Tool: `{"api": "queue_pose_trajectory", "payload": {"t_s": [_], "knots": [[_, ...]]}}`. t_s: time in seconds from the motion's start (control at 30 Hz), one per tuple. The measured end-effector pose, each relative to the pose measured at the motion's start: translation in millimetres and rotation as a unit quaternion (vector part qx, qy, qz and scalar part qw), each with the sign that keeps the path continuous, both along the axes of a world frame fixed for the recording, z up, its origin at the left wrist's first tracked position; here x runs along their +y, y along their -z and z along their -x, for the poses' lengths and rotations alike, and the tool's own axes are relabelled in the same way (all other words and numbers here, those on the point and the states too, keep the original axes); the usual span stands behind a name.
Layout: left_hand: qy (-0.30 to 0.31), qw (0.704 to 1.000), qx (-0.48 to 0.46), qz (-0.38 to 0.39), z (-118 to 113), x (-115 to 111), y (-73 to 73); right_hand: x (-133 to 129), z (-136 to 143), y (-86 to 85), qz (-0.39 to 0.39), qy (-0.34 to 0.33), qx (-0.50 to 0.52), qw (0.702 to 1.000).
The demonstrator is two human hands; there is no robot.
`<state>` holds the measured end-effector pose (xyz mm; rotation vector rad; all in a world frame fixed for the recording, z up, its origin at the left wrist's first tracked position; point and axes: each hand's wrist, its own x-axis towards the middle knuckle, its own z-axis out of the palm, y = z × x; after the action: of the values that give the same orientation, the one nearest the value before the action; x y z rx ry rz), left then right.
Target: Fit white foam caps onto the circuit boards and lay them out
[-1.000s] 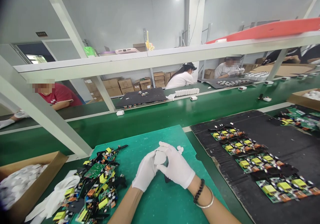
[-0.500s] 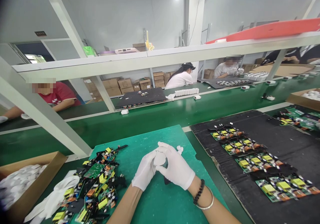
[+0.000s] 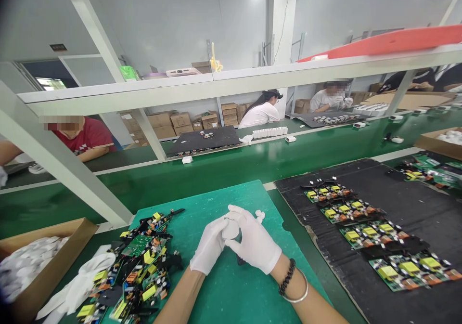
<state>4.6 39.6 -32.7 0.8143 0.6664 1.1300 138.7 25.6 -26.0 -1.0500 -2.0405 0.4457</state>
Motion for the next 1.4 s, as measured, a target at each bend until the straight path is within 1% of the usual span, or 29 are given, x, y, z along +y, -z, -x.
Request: {"api": "queue_pose_trajectory", "payload": {"t_s": [0.07, 0.2, 0.27, 0.4, 0.6, 0.77, 0.87, 0.93, 1.03, 1.13, 1.3, 1.4], "knots": [[-0.002, 0.999, 0.03, -0.02, 0.2, -0.5, 0.5, -1.0, 0.8, -0.4, 0.0, 0.005, -0.013, 1.0], [-0.056, 0.994, 0.086, -0.029, -0.9, -1.2, 4.5, -2.4, 2.3, -0.4, 0.007, 0.012, -0.03, 0.999], [-0.057, 0.995, 0.079, -0.025, -1.6, -1.1, 5.3, -2.2, 2.6, 0.0, 0.009, 0.014, -0.033, 0.999], [-0.03, 0.998, 0.044, -0.014, -2.6, -0.7, 4.1, -1.8, 3.4, -0.4, 0.006, 0.017, -0.033, 0.999], [-0.081, 0.994, 0.076, 0.005, -4.2, -0.1, 4.7, -4.6, 6.4, -5.7, 0.004, 0.01, -0.029, 1.0], [-0.046, 0.998, 0.053, -0.003, -4.0, 0.1, 6.9, -4.8, 6.9, -4.9, 0.002, 0.019, -0.024, 1.0], [-0.07, 0.996, 0.054, -0.014, -5.8, -0.8, 8.4, -4.3, 7.3, -2.9, 0.001, 0.026, -0.026, 0.999], [-0.082, 0.995, 0.053, 0.003, -6.4, -1.5, 7.7, -4.2, 7.6, -2.2, 0.005, 0.024, -0.027, 0.999], [-0.047, 0.998, 0.027, 0.031, -4.6, -1.9, 4.5, -4.2, 7.5, -2.2, 0.008, 0.013, -0.017, 1.0], [-0.003, 1.0, -0.012, 0.024, -1.9, -1.7, 3.4, -4.2, 7.2, -2.9, 0.007, 0.004, -0.005, 1.0], [-0.023, 0.999, -0.012, 0.041, -1.2, -2.2, 8.1, -4.4, 6.6, -3.5, 0.014, -0.008, 0.001, 1.0], [0.004, 0.999, -0.029, 0.031, 0.3, -3.3, 6.9, -3.0, 5.6, -2.0, 0.018, -0.012, 0.013, 1.0]]}}
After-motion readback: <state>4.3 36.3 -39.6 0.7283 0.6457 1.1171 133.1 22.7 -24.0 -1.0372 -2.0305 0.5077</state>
